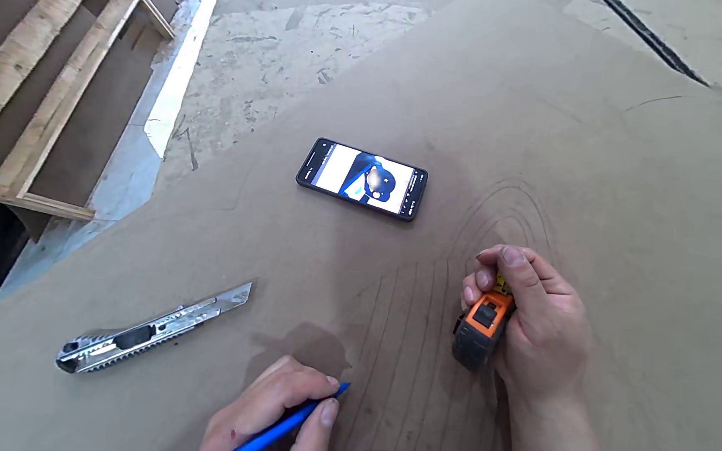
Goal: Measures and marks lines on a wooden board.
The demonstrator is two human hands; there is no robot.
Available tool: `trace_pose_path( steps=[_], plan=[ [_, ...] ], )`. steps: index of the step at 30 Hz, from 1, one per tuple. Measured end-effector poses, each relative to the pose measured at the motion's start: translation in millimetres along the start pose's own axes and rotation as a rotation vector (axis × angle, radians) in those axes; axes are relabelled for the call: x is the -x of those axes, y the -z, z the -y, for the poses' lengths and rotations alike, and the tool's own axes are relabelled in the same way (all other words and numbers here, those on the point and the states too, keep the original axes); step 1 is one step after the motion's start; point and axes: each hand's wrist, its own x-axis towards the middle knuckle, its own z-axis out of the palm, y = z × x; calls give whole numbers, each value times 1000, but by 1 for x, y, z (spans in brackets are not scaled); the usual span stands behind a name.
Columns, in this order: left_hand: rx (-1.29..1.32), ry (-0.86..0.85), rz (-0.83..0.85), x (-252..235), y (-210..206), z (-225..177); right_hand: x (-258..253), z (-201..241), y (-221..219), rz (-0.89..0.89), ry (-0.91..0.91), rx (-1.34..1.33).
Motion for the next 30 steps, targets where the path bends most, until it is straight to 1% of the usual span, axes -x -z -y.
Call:
trace_pose_path(
  steps=[4, 9, 13, 16, 23, 27, 30],
  plan=[
    [-7, -10, -50, 1, -2, 1, 1, 2, 0, 9, -9, 8],
    [-47, -74, -224, 6, -7, 0, -1, 2, 1, 33, 10, -18],
    [-68, -61, -264, 8, -7, -3, -3, 3, 0, 25, 6, -40],
    [-53, -34, -245, 10, -6, -5, -4, 3, 0, 29, 11, -42],
    [-23, 70, -131, 12, -3, -7, -6, 3, -1, 19, 24, -39],
    [-62, 56, 21, 13, 1, -6, -6, 2, -1, 17, 25, -47],
    [-97, 47, 31, 14, -1, -6, -6, 3, -1, 18, 18, -65]
  ],
)
